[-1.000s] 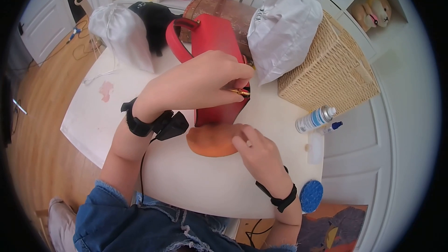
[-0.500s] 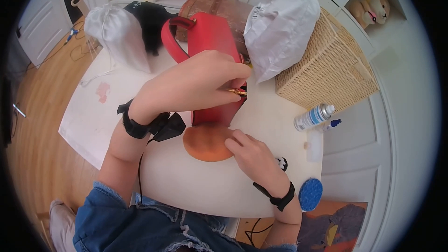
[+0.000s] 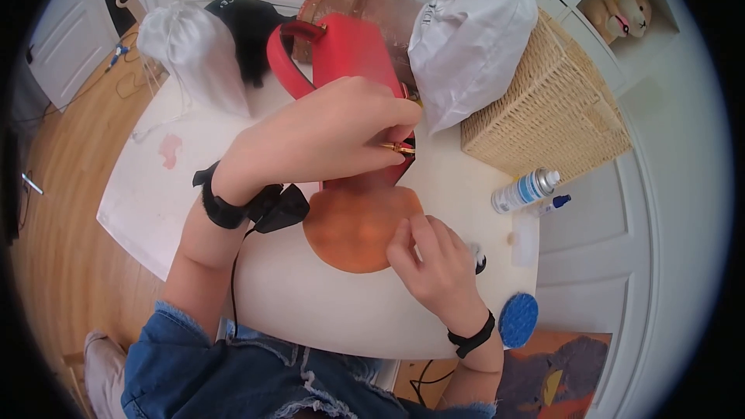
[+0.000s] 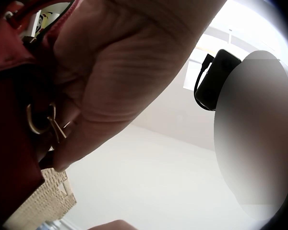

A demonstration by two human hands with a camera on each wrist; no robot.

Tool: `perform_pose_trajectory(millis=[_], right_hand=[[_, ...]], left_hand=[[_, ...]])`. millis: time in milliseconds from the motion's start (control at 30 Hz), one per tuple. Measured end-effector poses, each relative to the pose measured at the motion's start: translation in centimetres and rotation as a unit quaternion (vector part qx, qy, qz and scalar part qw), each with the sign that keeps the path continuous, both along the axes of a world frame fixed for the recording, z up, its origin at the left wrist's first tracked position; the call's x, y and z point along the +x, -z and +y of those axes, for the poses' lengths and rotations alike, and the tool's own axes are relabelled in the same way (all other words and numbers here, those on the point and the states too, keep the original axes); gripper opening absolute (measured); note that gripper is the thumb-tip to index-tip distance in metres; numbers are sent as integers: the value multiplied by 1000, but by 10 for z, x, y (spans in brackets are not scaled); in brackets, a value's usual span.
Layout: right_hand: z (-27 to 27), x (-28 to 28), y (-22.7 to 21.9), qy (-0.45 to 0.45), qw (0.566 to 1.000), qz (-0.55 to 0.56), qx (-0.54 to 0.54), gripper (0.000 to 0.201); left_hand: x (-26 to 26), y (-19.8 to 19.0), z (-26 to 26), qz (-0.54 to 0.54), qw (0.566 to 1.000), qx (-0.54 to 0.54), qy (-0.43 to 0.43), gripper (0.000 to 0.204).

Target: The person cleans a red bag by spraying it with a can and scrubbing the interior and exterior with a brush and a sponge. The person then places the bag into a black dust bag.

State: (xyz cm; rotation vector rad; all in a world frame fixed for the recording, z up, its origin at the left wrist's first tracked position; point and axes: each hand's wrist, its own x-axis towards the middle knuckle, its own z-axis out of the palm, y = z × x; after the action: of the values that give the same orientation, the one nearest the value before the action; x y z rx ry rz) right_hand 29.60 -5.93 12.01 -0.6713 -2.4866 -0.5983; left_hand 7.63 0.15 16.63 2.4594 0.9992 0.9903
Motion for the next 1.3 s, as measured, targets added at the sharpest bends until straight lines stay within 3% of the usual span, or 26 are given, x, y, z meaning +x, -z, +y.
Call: perform_pose_trajectory(millis=[67,167,300,367,400,467,500,633,700,800,1200,1300], right_hand=[[-4,1,-5,0,991,-31,-127,22],[3,6,6,11,971,-70,-228,20],[9,8,8,36,982,-33,-181,21],[5,11,-2,14,997,33,-64,25],[2,12,-5,14,997,32,-66,25],[-5,15,-11,39,988,149,-31,27],[0,14,-16,-2,994,106,30,25],[-1,14,-16,-20,999,27,6,22],[-3,8,-15,-12,995,-65,-76,21],[-4,4,-1,-3,990,-105,-97,21],[6,7,13,8,965,-120,-231,21],[10,8,12,11,972,-110,-210,22]], left_hand=[[1,1,1,-10,1000,16,6,13],[1,2,1,-19,999,28,4,13],[0,-2,-1,-8,1000,17,5,13],[0,-2,-1,-16,1000,-1,7,15],[-1,-2,-2,-17,1000,-2,6,15],[0,-1,-1,-7,1000,20,0,16],[0,0,-1,-8,1000,19,1,16],[-1,1,0,-10,1000,18,4,18],[-1,1,0,-12,1000,14,8,19],[-1,0,0,-6,1000,-3,7,19],[-3,-3,-3,-4,1000,14,15,20],[-2,-6,-4,6,1000,6,8,20]])
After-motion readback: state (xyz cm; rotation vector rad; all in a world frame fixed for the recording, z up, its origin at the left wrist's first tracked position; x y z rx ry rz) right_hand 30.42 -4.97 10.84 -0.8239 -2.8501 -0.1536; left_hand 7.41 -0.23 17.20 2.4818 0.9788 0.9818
